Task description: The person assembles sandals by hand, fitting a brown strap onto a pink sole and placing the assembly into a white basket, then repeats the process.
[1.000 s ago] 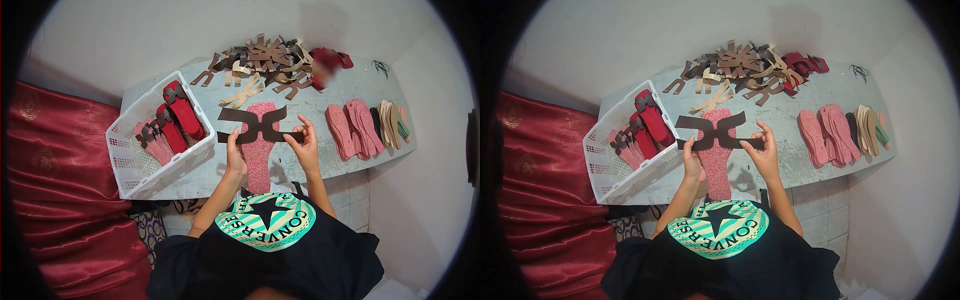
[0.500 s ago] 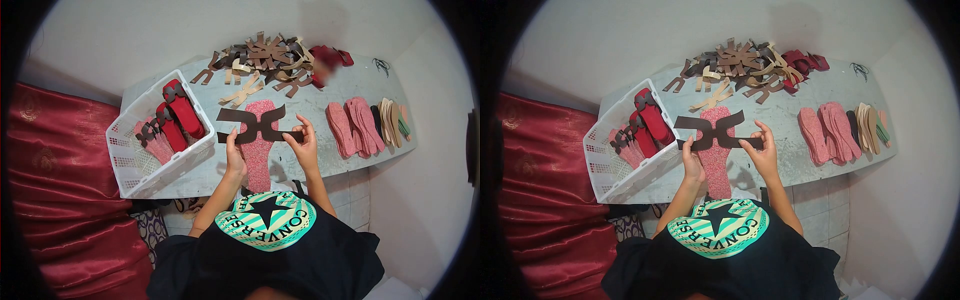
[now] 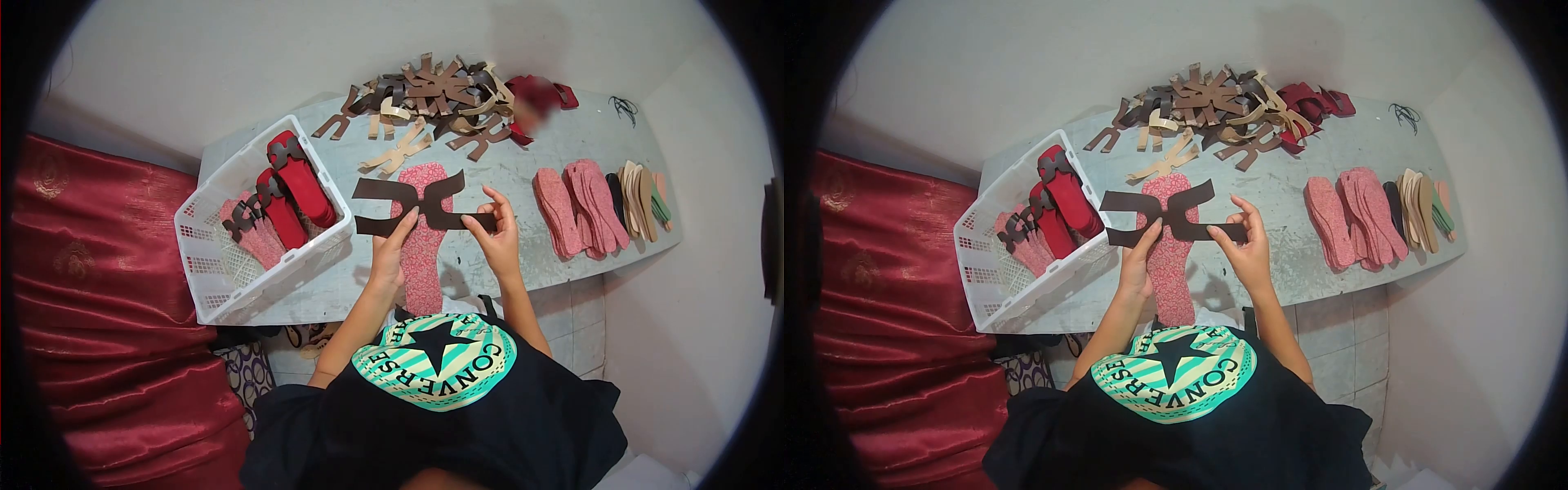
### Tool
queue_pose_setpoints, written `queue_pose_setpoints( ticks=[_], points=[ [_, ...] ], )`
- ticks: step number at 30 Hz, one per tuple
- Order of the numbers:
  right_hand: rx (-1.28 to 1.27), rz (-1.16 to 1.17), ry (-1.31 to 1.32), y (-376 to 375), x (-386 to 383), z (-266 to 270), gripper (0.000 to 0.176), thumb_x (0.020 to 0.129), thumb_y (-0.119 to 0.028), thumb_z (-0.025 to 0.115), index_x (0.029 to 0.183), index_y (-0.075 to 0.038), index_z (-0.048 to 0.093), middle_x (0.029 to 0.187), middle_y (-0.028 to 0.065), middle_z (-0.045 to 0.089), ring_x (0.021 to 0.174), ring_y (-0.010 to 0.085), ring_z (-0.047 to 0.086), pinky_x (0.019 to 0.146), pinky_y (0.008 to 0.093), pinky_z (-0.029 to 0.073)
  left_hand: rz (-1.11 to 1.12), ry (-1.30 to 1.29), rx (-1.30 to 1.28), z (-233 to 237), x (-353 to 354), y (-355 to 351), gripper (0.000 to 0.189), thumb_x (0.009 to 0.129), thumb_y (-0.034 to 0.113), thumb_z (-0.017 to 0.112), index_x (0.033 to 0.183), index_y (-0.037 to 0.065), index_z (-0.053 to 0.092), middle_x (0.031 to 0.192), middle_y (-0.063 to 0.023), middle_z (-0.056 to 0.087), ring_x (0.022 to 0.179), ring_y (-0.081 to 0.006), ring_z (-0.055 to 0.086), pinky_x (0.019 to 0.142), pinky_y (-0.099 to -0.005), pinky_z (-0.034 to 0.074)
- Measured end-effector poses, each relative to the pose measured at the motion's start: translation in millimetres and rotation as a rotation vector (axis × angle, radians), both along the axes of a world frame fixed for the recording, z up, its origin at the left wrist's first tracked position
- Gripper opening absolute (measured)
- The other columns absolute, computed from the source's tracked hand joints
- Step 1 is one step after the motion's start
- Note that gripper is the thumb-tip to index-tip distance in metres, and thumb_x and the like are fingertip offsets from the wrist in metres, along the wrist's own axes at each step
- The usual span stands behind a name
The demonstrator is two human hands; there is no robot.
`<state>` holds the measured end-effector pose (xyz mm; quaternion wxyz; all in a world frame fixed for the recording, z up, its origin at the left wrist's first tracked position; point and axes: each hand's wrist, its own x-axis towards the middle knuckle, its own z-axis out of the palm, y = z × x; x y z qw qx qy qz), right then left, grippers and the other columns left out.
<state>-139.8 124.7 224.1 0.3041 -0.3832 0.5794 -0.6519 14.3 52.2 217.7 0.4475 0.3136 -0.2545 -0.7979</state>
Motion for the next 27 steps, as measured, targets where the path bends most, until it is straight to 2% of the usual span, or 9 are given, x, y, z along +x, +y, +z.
queue_pose_setpoints(
  ticks=[6,9,11,12,14,18,19,22,27],
  points=[
    [0.009,-0.025,0.016,-0.9,-1.2,-5.5,0.055,0.075,-0.005,0.069,0.122,-0.003,0.043,0.082,-0.0019,0.047,0.074,0.004,0.047,0.064,0.0177,0.038,0.075,-0.065,-0.119,0.3,-6.0,-1.5,0.028,0.079,0.008,0.065,0.105,0.001,0.056,0.102,-0.0045,0.059,0.092,-0.0113,0.056,0.08,-0.0244,0.044],
    [0.11,-0.07,0.186,-1.1,-7.8,-26.9,0.061,0.074,-0.014,0.071,0.125,-0.003,0.04,0.099,0.0066,0.048,0.091,0.0141,0.05,0.074,0.0265,0.042,0.027,-0.271,-0.321,-18.9,-4.4,-14.9,0.017,0.081,0.009,0.064,0.095,0.001,0.061,0.092,-0.0021,0.062,0.081,-0.0106,0.058,0.072,-0.0252,0.046],
    [0.139,-0.137,0.705,0.4,-16.4,-51.1,0.069,0.072,-0.021,0.072,0.129,-0.005,0.037,0.116,0.013,0.043,0.102,0.021,0.045,0.083,0.0324,0.04,0.169,-0.619,-0.661,-25.8,-7.1,-25.6,0.013,0.079,0.008,0.063,0.089,0.001,0.064,0.083,-0.0057,0.065,0.07,-0.0147,0.061,0.063,-0.0267,0.047],
    [0.144,-0.139,0.706,2.8,-19.0,-55.8,0.069,0.072,-0.021,0.072,0.129,-0.005,0.037,0.116,0.013,0.043,0.102,0.021,0.045,0.083,0.0324,0.04,0.165,-0.617,-0.658,-28.9,-7.9,-31.3,0.013,0.079,0.008,0.063,0.089,0.001,0.064,0.083,-0.0057,0.065,0.07,-0.0147,0.061,0.063,-0.0267,0.047],
    [0.256,-0.018,0.548,8.0,-23.2,-64.3,0.074,0.071,-0.025,0.073,0.131,-0.004,0.034,0.124,0.0173,0.037,0.111,0.0278,0.04,0.092,0.0371,0.036,0.395,-1.117,-1.308,-38.5,-8.0,-41.7,0.023,0.073,0.003,0.062,0.095,0.0,0.062,0.084,-0.0115,0.065,0.067,-0.0222,0.062,0.059,-0.0296,0.047],
    [0.389,0.069,0.412,16.8,-28.1,-71.9,0.073,0.074,-0.028,0.069,0.131,-0.002,0.032,0.124,0.0211,0.035,0.115,0.035,0.037,0.095,0.0387,0.034,-0.008,-1.332,-1.448,-131.8,-6.0,-39.9,0.044,0.063,-0.004,0.059,0.106,0.007,0.058,0.096,-0.0134,0.063,0.074,-0.0261,0.063,0.063,-0.0318,0.05],
    [0.404,0.093,0.438,18.2,-30.7,-82.0,0.071,0.074,-0.028,0.069,0.13,-0.002,0.033,0.123,0.0214,0.036,0.115,0.0348,0.038,0.094,0.0384,0.035,-0.054,-1.174,-1.609,-166.5,-3.7,-40.2,0.052,0.064,-0.001,0.057,0.116,0.003,0.051,0.102,-0.0137,0.061,0.083,-0.0272,0.062,0.071,-0.03,0.05],
    [0.447,0.129,0.453,27.3,-33.4,-105.0,0.067,0.075,-0.028,0.067,0.128,-0.002,0.036,0.12,0.0221,0.04,0.114,0.0343,0.04,0.093,0.0379,0.036,-0.248,-1.487,-1.978,-222.9,11.9,-12.2,0.034,0.068,0.013,0.055,0.097,-0.004,0.06,0.106,-0.0217,0.058,0.092,-0.0371,0.058,0.085,-0.0455,0.045],
    [0.537,0.176,0.429,42.9,-37.5,-137.6,0.062,0.075,-0.029,0.067,0.125,-0.001,0.041,0.116,0.0221,0.045,0.111,0.0339,0.044,0.092,0.0373,0.037,-0.28,-1.498,-2.023,-239.6,14.5,-12.0,0.027,0.067,0.016,0.055,0.084,-0.004,0.06,0.109,-0.0267,0.055,0.098,-0.0411,0.054,0.09,-0.0518,0.039]
  ],
)
